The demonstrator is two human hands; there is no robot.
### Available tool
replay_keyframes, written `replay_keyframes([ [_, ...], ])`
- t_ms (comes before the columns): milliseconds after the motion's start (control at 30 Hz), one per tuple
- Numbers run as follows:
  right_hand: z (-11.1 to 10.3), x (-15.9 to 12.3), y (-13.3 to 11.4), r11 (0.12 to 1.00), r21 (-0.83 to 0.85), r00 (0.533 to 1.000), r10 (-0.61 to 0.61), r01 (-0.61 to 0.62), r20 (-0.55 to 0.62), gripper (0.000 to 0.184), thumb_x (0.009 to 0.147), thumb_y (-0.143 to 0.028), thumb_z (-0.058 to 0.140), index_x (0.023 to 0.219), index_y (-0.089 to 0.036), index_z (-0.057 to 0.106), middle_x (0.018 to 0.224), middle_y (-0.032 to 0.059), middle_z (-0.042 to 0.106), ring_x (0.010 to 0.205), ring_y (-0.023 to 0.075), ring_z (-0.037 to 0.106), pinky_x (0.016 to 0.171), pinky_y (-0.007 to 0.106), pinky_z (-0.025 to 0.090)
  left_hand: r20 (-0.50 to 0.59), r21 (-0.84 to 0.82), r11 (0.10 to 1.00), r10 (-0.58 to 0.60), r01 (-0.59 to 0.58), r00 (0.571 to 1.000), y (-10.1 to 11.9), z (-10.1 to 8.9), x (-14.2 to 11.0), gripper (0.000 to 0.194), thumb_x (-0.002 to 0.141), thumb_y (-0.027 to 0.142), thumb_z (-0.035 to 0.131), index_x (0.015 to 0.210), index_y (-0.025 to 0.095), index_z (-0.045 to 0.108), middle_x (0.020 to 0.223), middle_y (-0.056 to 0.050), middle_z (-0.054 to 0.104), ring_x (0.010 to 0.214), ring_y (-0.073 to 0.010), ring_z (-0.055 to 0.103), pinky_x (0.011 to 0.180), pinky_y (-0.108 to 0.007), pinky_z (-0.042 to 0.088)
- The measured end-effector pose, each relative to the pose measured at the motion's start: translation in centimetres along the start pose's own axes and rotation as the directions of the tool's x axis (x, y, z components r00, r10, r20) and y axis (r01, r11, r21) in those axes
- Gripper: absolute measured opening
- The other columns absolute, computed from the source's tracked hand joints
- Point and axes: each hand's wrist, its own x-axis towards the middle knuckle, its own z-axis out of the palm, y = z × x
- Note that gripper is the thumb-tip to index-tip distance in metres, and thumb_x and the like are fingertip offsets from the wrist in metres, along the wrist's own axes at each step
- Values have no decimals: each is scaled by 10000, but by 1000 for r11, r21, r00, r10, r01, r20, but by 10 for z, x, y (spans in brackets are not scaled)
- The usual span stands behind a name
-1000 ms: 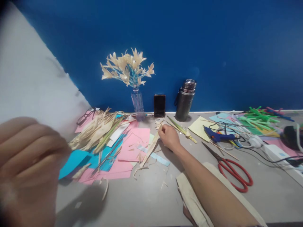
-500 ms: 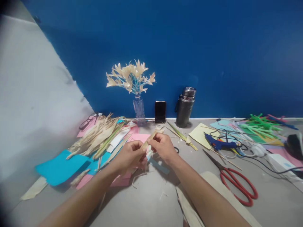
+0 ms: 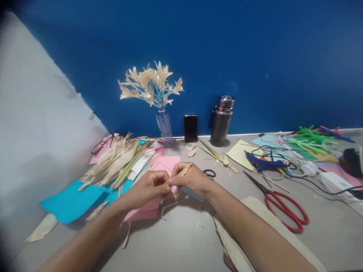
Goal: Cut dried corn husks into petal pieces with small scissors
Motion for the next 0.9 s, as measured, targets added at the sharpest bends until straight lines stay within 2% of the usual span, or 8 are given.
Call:
replay_keyframes([
  [233, -1, -4, -11, 987, 148, 998, 57, -60, 24, 316, 602, -251, 909, 663, -142, 619, 589, -16, 631, 490, 84, 543, 514, 211, 403, 86, -94, 996, 6, 2, 996, 5, -18, -17, 262, 777, 317, 756, 682, 150, 577, 640, -24, 669, 612, -132, 611, 614, -246, 454],
  [367, -20, -6, -27, 977, 188, 988, 75, -101, 137, 341, 618, -232, 907, 620, -148, 576, 540, -38, 551, 468, 71, 479, 470, 201, 336, 159, -59, 997, -37, 47, 987, 6, -40, -32, 254, 758, 319, 767, 689, 140, 601, 638, -41, 686, 607, -131, 616, 566, -218, 415],
  [400, -27, -6, -31, 970, 235, 989, 33, -67, 146, 353, 625, -227, 905, 608, -155, 560, 533, -48, 522, 467, 66, 452, 467, 199, 334, 165, -61, 996, -48, 59, 985, 5, -45, -35, 256, 747, 320, 772, 689, 140, 601, 637, -42, 687, 592, -127, 610, 539, -209, 396],
  [500, -41, -5, -35, 899, 417, 990, -141, 133, -11, 379, 653, -233, 898, 618, -177, 525, 553, -77, 447, 488, 53, 396, 479, 178, 366, 78, -67, 993, -91, 96, 993, 4, -50, -39, 273, 734, 335, 777, 689, 149, 582, 616, -20, 669, 511, -94, 553, 455, -185, 312],
  [600, -30, -3, -28, 952, 301, 998, -60, 64, -23, 440, 607, -312, 919, 932, -194, 647, 864, 8, 628, 674, 104, 571, 598, 237, 501, 2, -78, 985, -151, 151, 988, 3, -41, -35, 276, 752, 334, 750, 687, 167, 540, 583, -2, 655, 443, -77, 507, 410, -177, 242],
  [667, -13, -4, -20, 975, 222, 999, 6, -13, 35, 518, 585, -278, 923, 1013, -194, 643, 978, 28, 638, 729, 125, 615, 643, 268, 528, -3, -73, 984, -162, 161, 987, 3, -32, -29, 268, 765, 321, 734, 684, 171, 527, 560, -7, 656, 460, -91, 540, 437, -180, 285],
  [767, 8, -4, -10, 987, 163, 1000, -4, 0, 22, 397, 627, -282, 899, 910, -180, 641, 757, -17, 629, 581, 105, 570, 556, 246, 491, -3, -45, 993, -112, 112, 994, 4, -23, -21, 292, 779, 365, 733, 681, 163, 546, 553, -19, 655, 517, -117, 587, 519, -208, 377],
  [900, 8, -4, -10, 991, 135, 999, 14, -8, -43, 318, 624, -269, 900, 735, -151, 626, 593, -29, 607, 501, 80, 517, 500, 199, 407, 67, -76, 996, -39, 44, 997, 5, -23, -17, 337, 733, 397, 788, 673, 148, 570, 595, -24, 653, 566, -129, 595, 557, -228, 406],
])
